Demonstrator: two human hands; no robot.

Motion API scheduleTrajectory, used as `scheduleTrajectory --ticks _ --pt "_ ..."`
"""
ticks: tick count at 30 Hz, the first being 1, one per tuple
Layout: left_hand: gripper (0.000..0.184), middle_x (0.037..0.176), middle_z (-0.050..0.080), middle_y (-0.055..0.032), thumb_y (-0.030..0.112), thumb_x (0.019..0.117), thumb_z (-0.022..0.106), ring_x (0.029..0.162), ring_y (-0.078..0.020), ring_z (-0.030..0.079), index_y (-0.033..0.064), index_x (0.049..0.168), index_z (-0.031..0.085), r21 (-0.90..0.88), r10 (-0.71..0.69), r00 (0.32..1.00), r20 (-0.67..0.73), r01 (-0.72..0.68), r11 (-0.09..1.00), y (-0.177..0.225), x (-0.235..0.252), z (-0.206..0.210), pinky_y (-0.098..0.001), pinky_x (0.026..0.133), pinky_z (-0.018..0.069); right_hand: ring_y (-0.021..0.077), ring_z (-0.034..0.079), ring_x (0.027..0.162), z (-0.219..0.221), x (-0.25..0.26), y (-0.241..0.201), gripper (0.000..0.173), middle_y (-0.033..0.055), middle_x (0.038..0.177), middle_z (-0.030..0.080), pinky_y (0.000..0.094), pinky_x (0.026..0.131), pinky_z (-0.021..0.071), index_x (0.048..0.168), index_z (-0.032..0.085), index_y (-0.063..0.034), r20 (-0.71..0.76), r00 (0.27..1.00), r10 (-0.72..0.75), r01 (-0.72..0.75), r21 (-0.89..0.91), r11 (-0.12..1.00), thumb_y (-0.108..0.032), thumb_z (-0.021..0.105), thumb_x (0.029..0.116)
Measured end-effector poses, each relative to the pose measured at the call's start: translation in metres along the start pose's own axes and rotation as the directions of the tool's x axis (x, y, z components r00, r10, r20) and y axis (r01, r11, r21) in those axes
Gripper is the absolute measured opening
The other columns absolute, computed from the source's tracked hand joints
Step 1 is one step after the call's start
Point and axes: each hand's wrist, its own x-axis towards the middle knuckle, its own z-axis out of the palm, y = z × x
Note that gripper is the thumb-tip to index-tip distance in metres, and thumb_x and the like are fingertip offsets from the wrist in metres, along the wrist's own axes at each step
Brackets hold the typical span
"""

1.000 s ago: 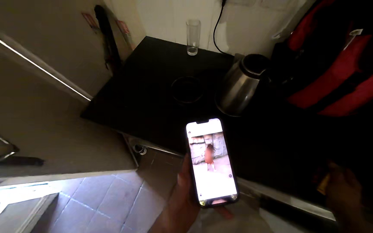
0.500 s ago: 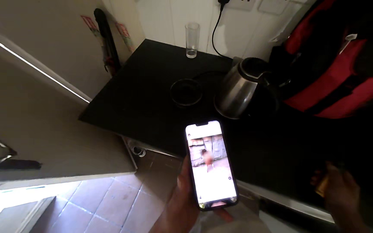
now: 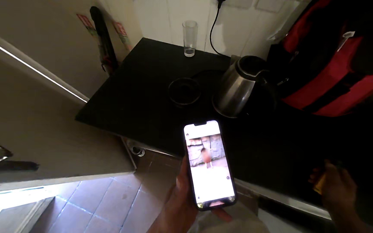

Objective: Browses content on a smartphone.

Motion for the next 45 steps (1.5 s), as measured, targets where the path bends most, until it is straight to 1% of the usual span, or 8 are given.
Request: scheduleTrajectory --ticks 8,11,19,23,29,34,41,45 --pt "0.071 0.145 0.056 -0.0109 0.061 0.0980 0.050 0.126 -0.0361 0.061 0.0290 0.158 0.030 0.028 0.009 1.000 -0.028 -0.008 1.000 -0.0029 -0.0009 0.0016 -0.0536 0.076 0.0632 0.0081 0.062 0.056 0.0000 -0.0008 -0.0011 0.040 -0.0018 0.080 0.063 0.0266 0.049 0.0567 0.131 0.051 -0.0043 0.024 1.000 -0.012 0.012 0.015 1.000 -0.036 0.042 0.1086" --pt "0.072 0.147 0.054 -0.0116 0.060 0.0986 0.050 0.128 -0.0366 0.058 0.0289 0.159 0.027 0.017 0.009 1.000 -0.023 -0.009 1.000 -0.0036 -0.0017 0.0016 -0.0551 0.078 0.0625 0.0082 0.062 0.056 0.0005 -0.0017 -0.0012 0.041 -0.0012 0.080 0.063 0.0263 0.050 0.0565 0.132 0.050 -0.0039 0.019 1.000 -0.007 0.007 0.000 1.000 -0.037 0.042 0.1090" --pt "0.073 0.147 0.053 -0.0136 0.060 0.0988 0.049 0.128 -0.0385 0.059 0.0290 0.160 0.024 0.007 0.006 1.000 0.008 -0.006 1.000 -0.0042 -0.0011 0.0020 -0.0547 0.077 0.0629 0.0097 0.063 0.057 -0.0012 0.0006 0.0006 0.044 0.0004 0.082 0.063 0.0278 0.051 0.0572 0.134 0.050 -0.0035 0.023 1.000 -0.010 0.010 -0.024 1.000 -0.039 0.041 0.1088" --pt "0.072 0.147 0.053 -0.0137 0.060 0.0987 0.050 0.127 -0.0391 0.059 0.0295 0.159 0.025 0.002 -0.005 1.000 0.010 0.005 1.000 -0.0045 -0.0009 0.0024 -0.0545 0.076 0.0630 0.0087 0.062 0.056 -0.0001 -0.0006 -0.0012 0.042 -0.0001 0.081 0.062 0.0268 0.050 0.0569 0.130 0.051 -0.0027 0.020 1.000 -0.014 0.014 -0.017 1.000 -0.038 0.042 0.1087" --pt "0.071 0.148 0.053 -0.0135 0.059 0.0993 0.049 0.128 -0.0386 0.059 0.0294 0.159 0.025 0.006 -0.011 1.000 0.010 0.011 1.000 -0.0040 -0.0002 0.0025 -0.0547 0.077 0.0628 0.0091 0.062 0.056 -0.0001 -0.0006 -0.0004 0.043 0.0003 0.081 0.063 0.0273 0.050 0.0570 0.133 0.050 -0.0032 0.020 1.000 -0.011 0.011 -0.027 1.000 -0.038 0.041 0.1096" --pt "0.071 0.148 0.052 -0.0142 0.060 0.0992 0.049 0.128 -0.0397 0.058 0.0300 0.159 0.025 -0.002 -0.019 1.000 0.016 0.019 1.000 -0.0035 0.0007 0.0010 -0.0546 0.078 0.0627 0.0087 0.062 0.055 0.0001 -0.0008 -0.0006 0.043 -0.0006 0.080 0.062 0.0271 0.049 0.0572 0.131 0.051 -0.0035 0.010 1.000 -0.011 0.011 -0.008 1.000 -0.039 0.042 0.1088" --pt "0.072 0.149 0.052 -0.0143 0.059 0.0998 0.048 0.129 -0.0398 0.058 0.0294 0.160 0.021 -0.022 -0.018 1.000 0.014 0.018 1.000 -0.0040 0.0004 -0.0018 -0.0553 0.079 0.0624 0.0090 0.062 0.054 0.0020 -0.0013 -0.0037 0.041 -0.0007 0.078 0.063 0.0265 0.048 0.0567 0.128 0.052 -0.0036 0.006 1.000 -0.009 0.009 -0.012 1.000 -0.038 0.042 0.1088" --pt "0.071 0.147 0.054 -0.0120 0.060 0.0992 0.048 0.127 -0.0370 0.060 0.0282 0.159 0.026 0.007 -0.007 1.000 -0.014 0.007 1.000 -0.0032 0.0011 -0.0010 -0.0544 0.077 0.0630 0.0085 0.062 0.055 0.0019 -0.0008 -0.0030 0.040 -0.0005 0.080 0.062 0.0263 0.050 0.0571 0.130 0.051 -0.0035 0.004 1.000 0.004 -0.004 -0.005 1.000 -0.036 0.042 0.1096"
